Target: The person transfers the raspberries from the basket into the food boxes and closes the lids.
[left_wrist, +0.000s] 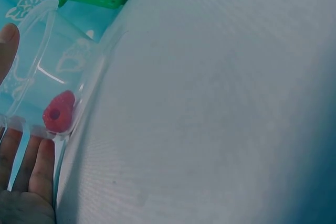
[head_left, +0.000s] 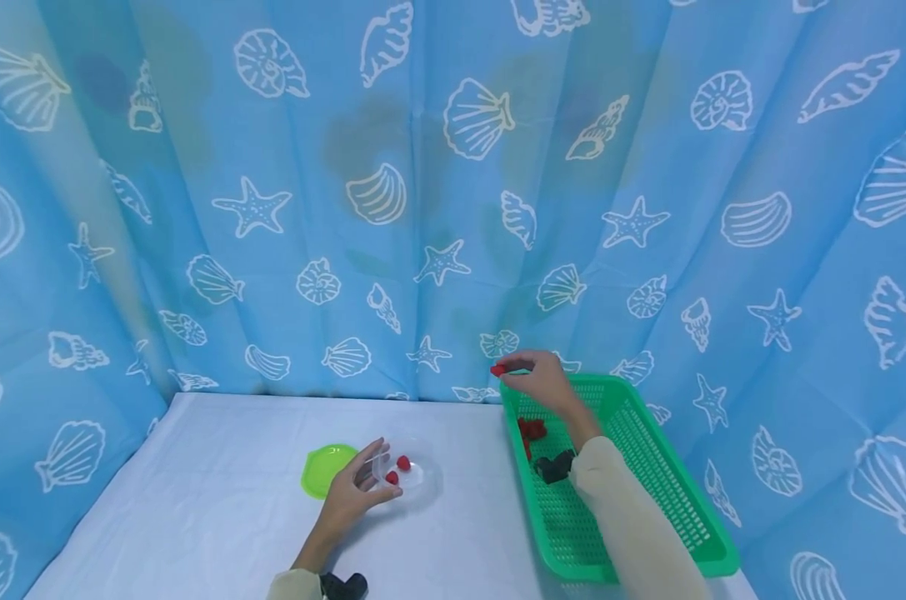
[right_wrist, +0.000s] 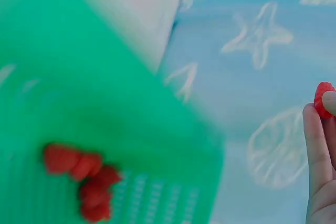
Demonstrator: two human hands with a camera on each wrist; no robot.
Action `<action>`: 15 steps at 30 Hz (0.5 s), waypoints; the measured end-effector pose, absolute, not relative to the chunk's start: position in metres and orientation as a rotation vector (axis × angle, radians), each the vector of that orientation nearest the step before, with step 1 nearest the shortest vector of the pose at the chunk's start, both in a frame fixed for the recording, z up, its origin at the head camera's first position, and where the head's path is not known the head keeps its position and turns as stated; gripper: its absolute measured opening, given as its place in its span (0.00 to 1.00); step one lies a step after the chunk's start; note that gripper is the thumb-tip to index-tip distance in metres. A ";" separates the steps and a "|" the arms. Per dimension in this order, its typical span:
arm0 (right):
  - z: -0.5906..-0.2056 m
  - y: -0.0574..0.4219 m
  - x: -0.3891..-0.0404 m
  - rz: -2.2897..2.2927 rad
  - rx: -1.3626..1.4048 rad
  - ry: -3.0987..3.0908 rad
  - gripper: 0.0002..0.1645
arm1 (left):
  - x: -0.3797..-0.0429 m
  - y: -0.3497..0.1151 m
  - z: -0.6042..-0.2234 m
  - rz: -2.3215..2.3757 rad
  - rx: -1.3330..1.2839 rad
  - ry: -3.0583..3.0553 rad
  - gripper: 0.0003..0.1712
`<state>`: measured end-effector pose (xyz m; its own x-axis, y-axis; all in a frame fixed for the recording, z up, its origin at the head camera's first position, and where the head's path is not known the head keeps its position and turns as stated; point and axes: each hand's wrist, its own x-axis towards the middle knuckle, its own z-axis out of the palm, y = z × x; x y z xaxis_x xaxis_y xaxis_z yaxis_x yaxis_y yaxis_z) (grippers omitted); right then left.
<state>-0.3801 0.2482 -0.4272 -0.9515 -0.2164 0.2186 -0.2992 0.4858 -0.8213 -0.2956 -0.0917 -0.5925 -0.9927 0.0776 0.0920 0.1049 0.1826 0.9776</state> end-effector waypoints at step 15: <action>-0.444 0.140 -0.363 1.488 0.600 -2.661 0.17 | -0.293 -0.090 -0.591 -1.951 -0.157 -2.424 0.52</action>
